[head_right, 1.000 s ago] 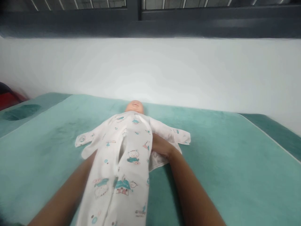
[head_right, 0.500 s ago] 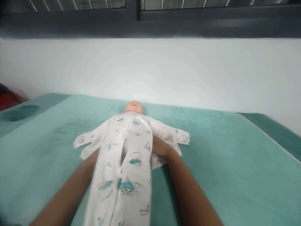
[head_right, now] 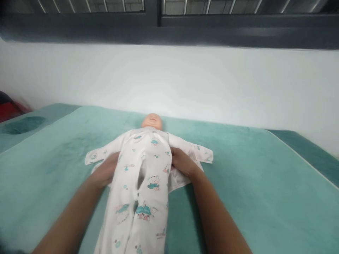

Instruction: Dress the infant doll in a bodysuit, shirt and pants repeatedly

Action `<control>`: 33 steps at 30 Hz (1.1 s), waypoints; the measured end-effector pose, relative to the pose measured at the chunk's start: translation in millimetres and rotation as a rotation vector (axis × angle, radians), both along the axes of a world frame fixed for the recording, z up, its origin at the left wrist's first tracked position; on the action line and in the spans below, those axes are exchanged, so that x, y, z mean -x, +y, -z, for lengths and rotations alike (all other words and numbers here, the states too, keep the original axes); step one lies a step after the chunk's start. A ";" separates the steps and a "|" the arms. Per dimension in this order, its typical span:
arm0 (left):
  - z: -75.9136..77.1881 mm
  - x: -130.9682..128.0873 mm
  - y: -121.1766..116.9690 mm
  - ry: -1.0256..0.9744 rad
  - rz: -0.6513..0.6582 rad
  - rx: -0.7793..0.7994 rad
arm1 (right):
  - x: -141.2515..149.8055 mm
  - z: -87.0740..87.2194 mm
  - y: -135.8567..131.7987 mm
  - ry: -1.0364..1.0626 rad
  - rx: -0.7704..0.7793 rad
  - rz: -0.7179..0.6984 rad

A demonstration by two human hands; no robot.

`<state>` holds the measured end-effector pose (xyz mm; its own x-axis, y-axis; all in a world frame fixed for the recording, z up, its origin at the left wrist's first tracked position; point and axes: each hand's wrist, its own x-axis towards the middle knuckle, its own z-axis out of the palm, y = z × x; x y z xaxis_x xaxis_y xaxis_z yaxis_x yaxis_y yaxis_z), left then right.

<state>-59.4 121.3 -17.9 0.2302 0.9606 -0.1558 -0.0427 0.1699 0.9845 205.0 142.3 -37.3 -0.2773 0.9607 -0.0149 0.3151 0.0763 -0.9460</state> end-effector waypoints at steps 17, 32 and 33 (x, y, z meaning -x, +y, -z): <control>21.2 12.2 9.2 -0.297 -0.023 0.196 | 3.1 -5.2 0.3 0.232 0.066 -0.079; 26.4 -0.2 13.6 -0.223 -0.184 0.097 | 6.4 0.3 6.2 -0.068 -0.181 0.015; 27.4 -1.9 13.9 -0.224 -0.197 0.091 | 7.2 0.8 7.0 -0.096 -0.193 0.028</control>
